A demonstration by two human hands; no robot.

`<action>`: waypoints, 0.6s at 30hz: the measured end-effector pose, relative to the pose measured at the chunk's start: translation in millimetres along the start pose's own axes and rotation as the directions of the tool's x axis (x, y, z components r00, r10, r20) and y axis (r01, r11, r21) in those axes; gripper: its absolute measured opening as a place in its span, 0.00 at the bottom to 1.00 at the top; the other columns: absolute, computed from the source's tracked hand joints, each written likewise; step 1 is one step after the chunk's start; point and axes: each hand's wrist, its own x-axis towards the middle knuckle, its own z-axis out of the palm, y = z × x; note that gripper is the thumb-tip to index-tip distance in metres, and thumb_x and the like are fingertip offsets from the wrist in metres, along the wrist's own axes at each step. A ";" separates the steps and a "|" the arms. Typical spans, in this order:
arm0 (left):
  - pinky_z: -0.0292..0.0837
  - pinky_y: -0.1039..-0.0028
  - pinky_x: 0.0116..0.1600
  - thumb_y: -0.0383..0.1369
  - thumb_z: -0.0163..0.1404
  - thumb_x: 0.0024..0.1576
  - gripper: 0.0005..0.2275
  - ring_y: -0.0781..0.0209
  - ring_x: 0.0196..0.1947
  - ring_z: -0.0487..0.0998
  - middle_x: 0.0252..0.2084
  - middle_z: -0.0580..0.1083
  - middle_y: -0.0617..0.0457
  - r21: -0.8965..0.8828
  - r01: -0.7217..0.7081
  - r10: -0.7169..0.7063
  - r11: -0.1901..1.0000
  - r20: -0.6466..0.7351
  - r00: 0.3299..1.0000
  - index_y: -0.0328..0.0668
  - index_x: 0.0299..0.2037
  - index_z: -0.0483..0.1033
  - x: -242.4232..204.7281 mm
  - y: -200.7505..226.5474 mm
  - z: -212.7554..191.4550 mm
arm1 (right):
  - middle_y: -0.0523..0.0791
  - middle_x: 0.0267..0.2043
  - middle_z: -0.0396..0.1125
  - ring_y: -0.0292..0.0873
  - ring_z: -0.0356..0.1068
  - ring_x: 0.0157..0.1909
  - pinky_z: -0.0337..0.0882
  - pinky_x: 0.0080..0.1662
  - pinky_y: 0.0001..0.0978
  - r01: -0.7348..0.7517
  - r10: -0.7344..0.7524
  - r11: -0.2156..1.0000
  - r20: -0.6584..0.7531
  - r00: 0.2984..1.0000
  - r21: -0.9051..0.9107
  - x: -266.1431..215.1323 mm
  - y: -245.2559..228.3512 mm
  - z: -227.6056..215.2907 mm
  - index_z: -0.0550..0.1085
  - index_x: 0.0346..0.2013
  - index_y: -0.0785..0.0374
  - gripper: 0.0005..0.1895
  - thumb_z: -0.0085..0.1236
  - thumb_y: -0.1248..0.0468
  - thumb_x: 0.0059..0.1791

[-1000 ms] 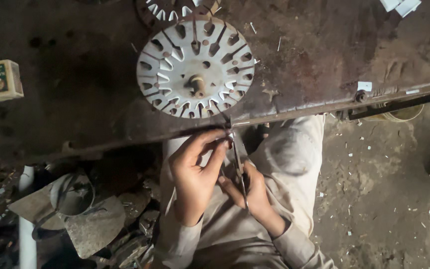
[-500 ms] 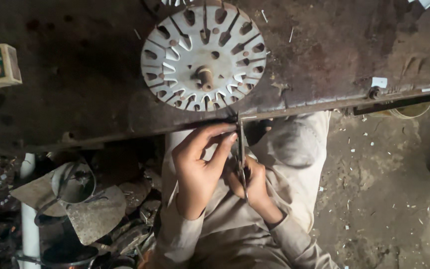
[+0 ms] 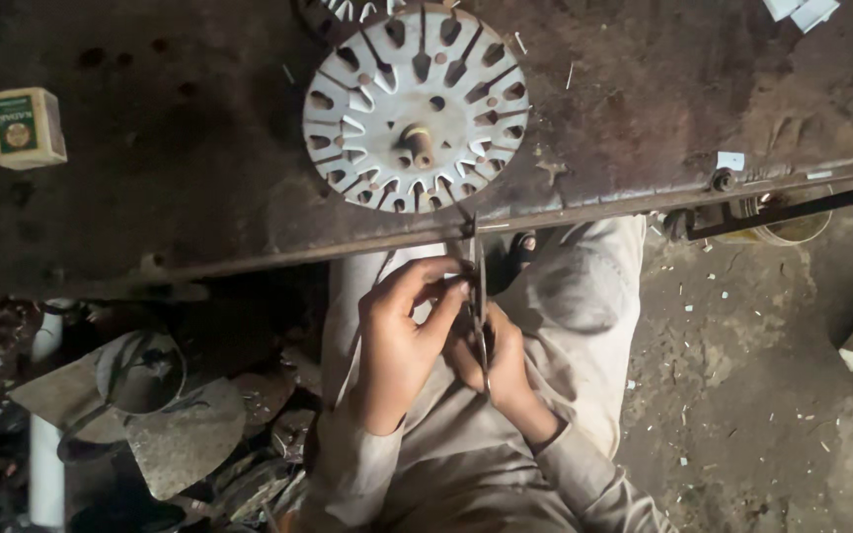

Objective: The person uses shears to cut small white rectangular pieces and inserts them into slots on circular metal motor stators. They handle multiple stators, rotate them, and place the cut pieces into the slots one at a time.

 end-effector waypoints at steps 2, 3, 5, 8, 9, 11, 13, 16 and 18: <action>0.80 0.77 0.48 0.20 0.55 0.59 0.08 0.67 0.42 0.83 0.42 0.81 0.50 -0.088 0.008 -0.007 0.996 0.011 1.000 0.31 0.47 0.78 -1.0 -1.8 0.6 | 0.42 0.28 0.65 0.33 0.66 0.29 0.68 0.34 0.26 0.139 -0.143 0.981 -0.025 0.989 -0.136 -2.4 4.2 -1.7 0.72 0.36 0.66 0.08 0.58 0.73 0.43; 0.80 0.77 0.48 0.20 0.56 0.59 0.07 0.67 0.42 0.83 0.42 0.81 0.50 -0.103 0.000 -0.001 0.995 -0.007 1.000 0.31 0.47 0.78 -0.5 -2.2 2.1 | 0.42 0.27 0.66 0.32 0.66 0.28 0.68 0.33 0.26 0.117 -0.122 0.985 -0.034 0.992 -0.129 -2.8 6.4 -3.0 0.72 0.34 0.66 0.07 0.58 0.73 0.42; 0.79 0.78 0.48 0.21 0.57 0.59 0.07 0.68 0.41 0.82 0.41 0.81 0.50 -0.130 -0.014 0.009 0.991 -0.042 0.999 0.31 0.46 0.78 -0.6 -1.4 4.8 | 0.42 0.25 0.68 0.32 0.66 0.26 0.69 0.32 0.26 0.073 -0.079 0.991 -0.055 0.995 -0.112 -4.7 9.6 -2.4 0.72 0.30 0.65 0.04 0.57 0.72 0.42; 0.78 0.79 0.50 0.21 0.57 0.60 0.06 0.70 0.42 0.80 0.42 0.80 0.52 -0.198 -0.046 0.030 0.979 -0.086 0.996 0.30 0.46 0.78 -1.2 2.5 6.4 | 0.40 0.22 0.68 0.32 0.65 0.24 0.68 0.30 0.26 0.001 -0.009 0.997 -0.110 0.994 -0.075 -6.2 9.2 0.6 0.72 0.31 0.65 0.05 0.59 0.71 0.42; 0.76 0.79 0.51 0.21 0.57 0.60 0.06 0.70 0.43 0.80 0.43 0.80 0.52 -0.159 -0.094 0.070 0.983 -0.148 0.987 0.30 0.46 0.78 -3.1 4.2 5.4 | 0.41 0.22 0.67 0.32 0.64 0.24 0.67 0.30 0.27 -0.010 0.005 0.999 -0.109 0.994 -0.047 -7.3 7.4 0.6 0.72 0.30 0.65 0.05 0.61 0.70 0.43; 0.74 0.80 0.53 0.20 0.58 0.60 0.07 0.69 0.45 0.79 0.43 0.80 0.52 -0.072 -0.183 0.158 0.980 -0.263 0.952 0.30 0.46 0.79 -9.5 7.4 -1.4 | 0.41 0.23 0.67 0.33 0.63 0.26 0.64 0.31 0.28 -0.028 0.029 1.000 -0.107 0.994 0.011 -9.7 1.8 0.0 0.73 0.29 0.65 0.06 0.64 0.70 0.45; 0.73 0.80 0.54 0.21 0.60 0.59 0.07 0.69 0.46 0.78 0.44 0.79 0.52 -0.051 -0.211 0.182 0.976 -0.340 0.923 0.31 0.46 0.79 -18.6 10.1 -21.2 | 0.44 0.26 0.68 0.38 0.66 0.28 0.68 0.34 0.31 0.048 -0.057 0.995 -0.106 0.993 -0.084 -14.2 -6.6 -6.6 0.72 0.32 0.66 0.10 0.66 0.69 0.41; 0.59 0.80 0.38 0.20 0.61 0.58 0.09 0.69 0.32 0.66 0.37 0.75 0.51 -0.034 -0.120 0.079 0.992 -0.571 0.817 0.29 0.47 0.79 -24.1 7.7 -50.5 | 0.52 0.32 0.68 0.49 0.68 0.34 0.70 0.38 0.37 0.125 -0.155 0.941 -0.073 0.985 -0.314 -22.7 -18.6 -25.0 0.70 0.38 0.69 0.22 0.72 0.65 0.37; 0.67 0.81 0.43 0.22 0.60 0.61 0.12 0.70 0.35 0.74 0.39 0.77 0.54 -0.106 -0.276 0.141 0.955 -0.659 0.739 0.31 0.54 0.77 -25.3 5.5 -68.6 | 0.57 0.38 0.68 0.59 0.68 0.41 0.70 0.44 0.43 0.190 -0.217 0.845 0.005 0.976 -0.500 -28.6 -25.9 -42.2 0.69 0.39 0.69 0.22 0.71 0.64 0.39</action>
